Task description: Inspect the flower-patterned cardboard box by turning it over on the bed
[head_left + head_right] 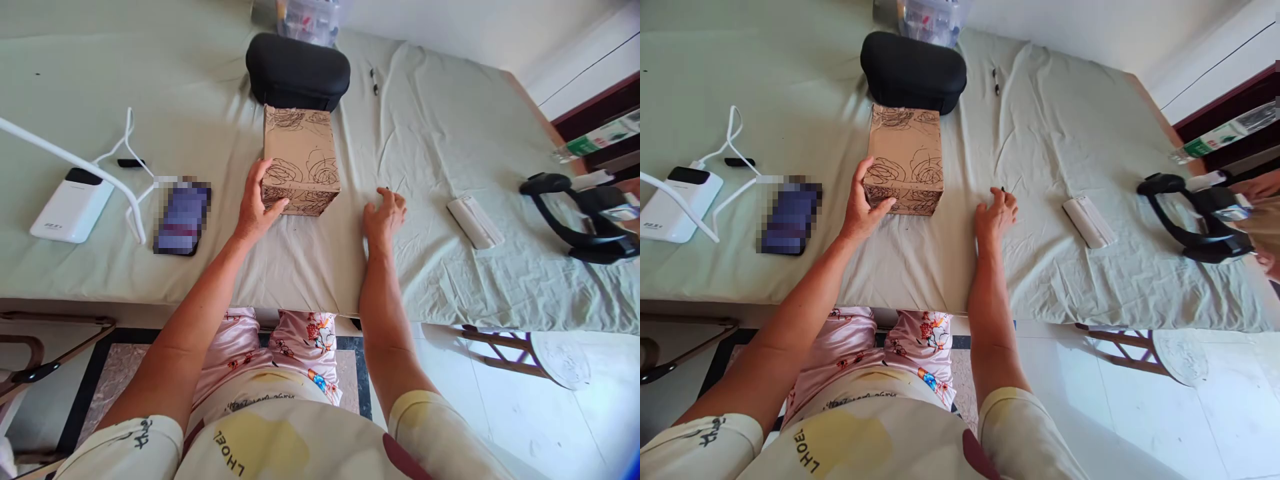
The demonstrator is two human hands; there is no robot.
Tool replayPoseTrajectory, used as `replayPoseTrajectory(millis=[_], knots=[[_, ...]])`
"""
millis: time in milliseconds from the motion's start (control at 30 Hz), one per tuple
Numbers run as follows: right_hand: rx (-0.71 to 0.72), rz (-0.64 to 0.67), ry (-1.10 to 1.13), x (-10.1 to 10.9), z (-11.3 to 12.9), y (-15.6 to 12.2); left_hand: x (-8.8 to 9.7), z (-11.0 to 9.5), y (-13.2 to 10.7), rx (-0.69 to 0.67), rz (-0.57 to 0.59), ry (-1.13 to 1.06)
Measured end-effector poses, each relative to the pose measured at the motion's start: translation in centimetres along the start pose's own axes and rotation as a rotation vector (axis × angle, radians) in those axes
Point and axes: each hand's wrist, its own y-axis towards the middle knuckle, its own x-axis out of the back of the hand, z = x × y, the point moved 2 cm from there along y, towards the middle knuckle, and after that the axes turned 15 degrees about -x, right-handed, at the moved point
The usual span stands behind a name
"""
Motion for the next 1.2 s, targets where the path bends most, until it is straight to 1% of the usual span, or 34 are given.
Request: replayPoseTrajectory(millis=[67,167,267,367,500,600,633,700,800,900,1000,1100,1200], knots=[[-0.003,0.009,-0.038,0.1,-1.0,0.5,-0.3,-0.4,0.2,0.04,0.013,0.021],[0.032,0.046,-0.114,0.1,-1.7,0.9,-0.8,-0.5,0.2,0.069,0.041,0.019],[0.084,0.109,-0.207,0.2,-1.6,0.7,-1.1,-0.1,-0.1,0.159,0.068,-0.003],[0.091,0.137,-0.176,0.5,-0.9,0.1,-1.1,0.1,-0.3,0.242,0.1,-0.014],[0.064,0.163,0.072,0.5,0.7,-0.9,-0.9,-0.1,-0.3,0.283,0.109,0.001],[0.047,0.2,0.36,0.4,1.7,-1.6,-1.0,-0.2,-0.4,0.307,0.106,0.016],[0.031,0.231,0.486,0.3,2.0,-1.8,-1.0,-0.3,-0.5,0.312,0.103,0.022],[-0.011,0.339,0.732,0.2,2.4,-2.1,-1.0,-0.2,-0.5,0.318,0.095,0.03],[-0.074,0.49,0.992,0.4,2.8,-2.4,-1.1,-0.2,-0.6,0.322,0.092,0.035],[-0.11,0.567,1.137,0.8,3.2,-2.6,-1.1,-0.1,-0.7,0.333,0.09,0.05],[-0.125,0.603,1.236,1.3,3.7,-2.9,-1.1,-0.2,-0.7,0.366,0.095,0.066],[-0.119,0.587,1.287,1.8,4.4,-3.4,-1.1,-0.5,-0.6,0.373,0.094,0.065],[-0.1,0.523,1.277,2.4,5.0,-3.9,-1.0,-0.9,-0.4,0.322,0.075,0.043]])
